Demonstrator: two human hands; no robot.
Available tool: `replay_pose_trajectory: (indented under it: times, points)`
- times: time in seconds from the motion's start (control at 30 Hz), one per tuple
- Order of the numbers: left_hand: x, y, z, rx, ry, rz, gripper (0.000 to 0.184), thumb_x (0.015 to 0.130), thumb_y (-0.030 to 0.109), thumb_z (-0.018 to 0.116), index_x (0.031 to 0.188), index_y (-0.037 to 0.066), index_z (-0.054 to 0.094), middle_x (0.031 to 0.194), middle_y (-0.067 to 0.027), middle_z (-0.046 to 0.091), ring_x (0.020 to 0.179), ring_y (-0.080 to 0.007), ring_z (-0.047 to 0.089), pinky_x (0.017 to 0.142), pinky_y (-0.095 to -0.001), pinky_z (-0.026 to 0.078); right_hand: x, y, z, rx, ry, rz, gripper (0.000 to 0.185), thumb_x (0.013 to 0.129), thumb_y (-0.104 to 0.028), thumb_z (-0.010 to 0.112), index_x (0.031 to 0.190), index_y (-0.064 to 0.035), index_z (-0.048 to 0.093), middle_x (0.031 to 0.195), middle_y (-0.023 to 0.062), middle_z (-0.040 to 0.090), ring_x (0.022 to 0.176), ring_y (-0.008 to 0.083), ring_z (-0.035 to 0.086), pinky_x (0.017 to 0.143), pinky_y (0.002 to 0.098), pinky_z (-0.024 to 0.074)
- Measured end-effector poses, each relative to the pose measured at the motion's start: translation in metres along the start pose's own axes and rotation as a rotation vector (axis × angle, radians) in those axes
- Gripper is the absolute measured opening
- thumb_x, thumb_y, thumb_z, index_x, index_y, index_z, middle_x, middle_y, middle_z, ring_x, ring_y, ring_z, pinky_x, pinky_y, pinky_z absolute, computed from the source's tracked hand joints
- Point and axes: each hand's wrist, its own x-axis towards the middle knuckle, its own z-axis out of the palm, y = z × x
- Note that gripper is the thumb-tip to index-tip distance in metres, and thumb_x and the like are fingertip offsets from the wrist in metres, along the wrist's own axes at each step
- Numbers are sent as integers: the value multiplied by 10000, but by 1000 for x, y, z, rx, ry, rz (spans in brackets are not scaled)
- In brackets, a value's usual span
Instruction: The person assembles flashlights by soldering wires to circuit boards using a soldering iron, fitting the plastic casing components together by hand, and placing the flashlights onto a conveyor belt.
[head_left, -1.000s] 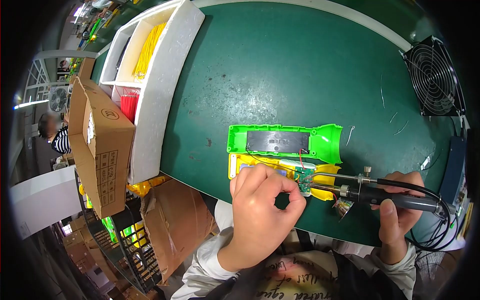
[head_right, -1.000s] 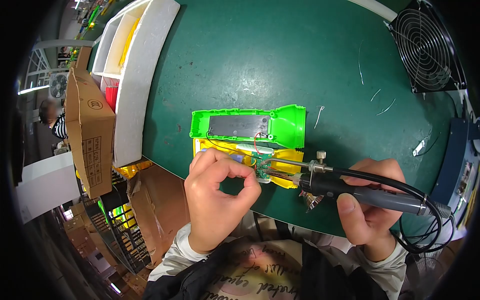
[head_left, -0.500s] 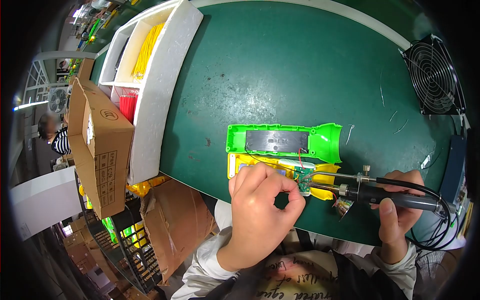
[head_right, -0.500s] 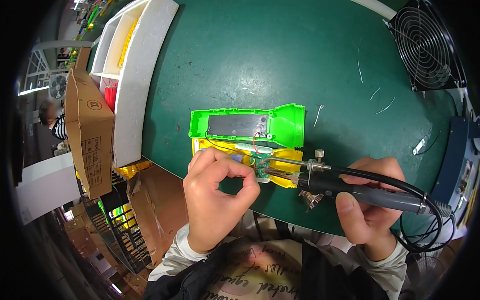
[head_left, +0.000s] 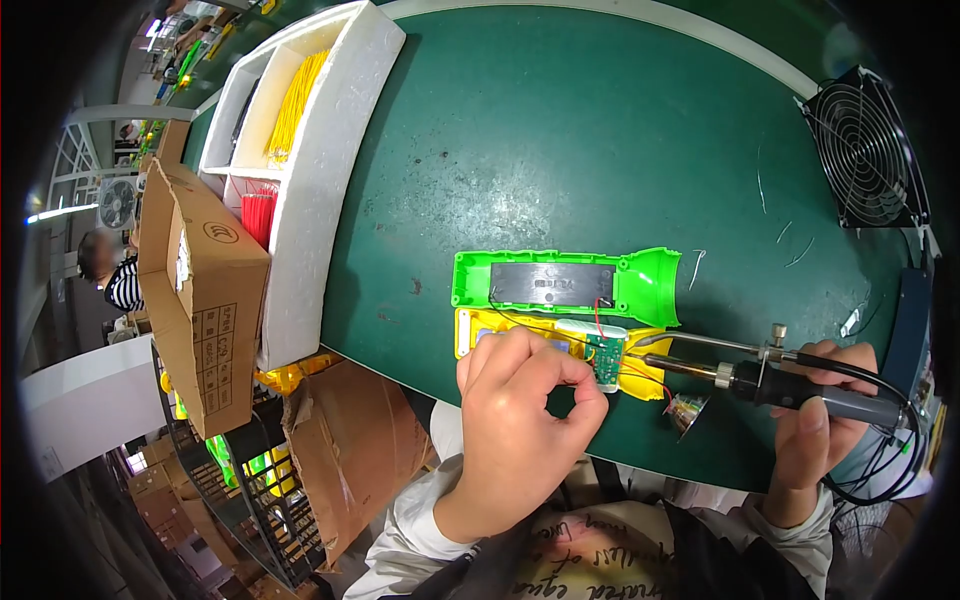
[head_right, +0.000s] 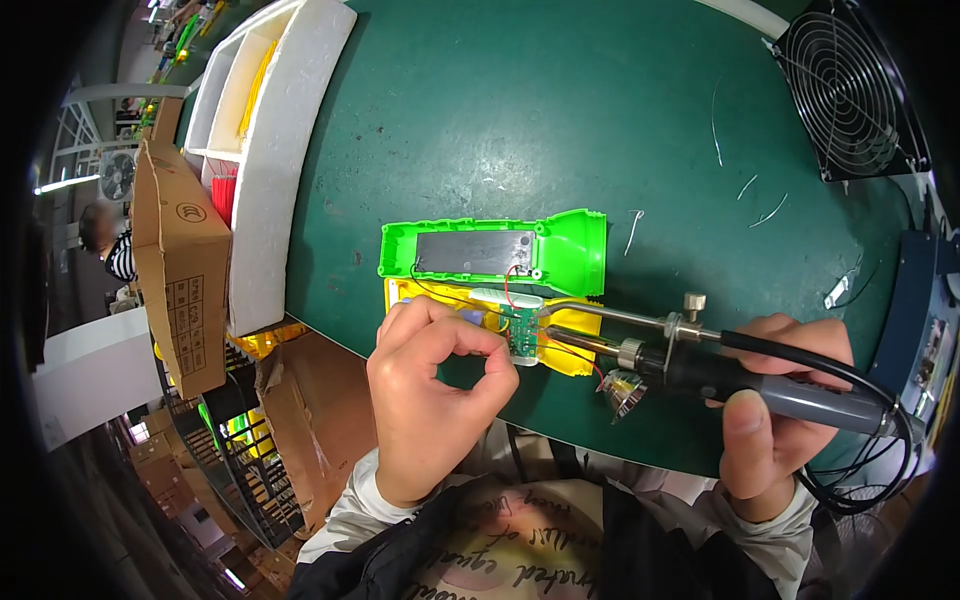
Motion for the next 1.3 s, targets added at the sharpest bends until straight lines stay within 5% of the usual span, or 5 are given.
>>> replay_pose_trajectory:
  times: [1.3]
  points:
    - [-1, -2, -7, -8, -44, 57, 120, 675, 24, 733, 785, 45, 689, 741, -57, 577, 728, -209, 551, 662, -322, 447, 9, 4, -9, 13, 66, -11, 359, 829, -253, 676, 940, 35, 492, 828, 105, 508, 574, 100, 498, 492, 206, 422]
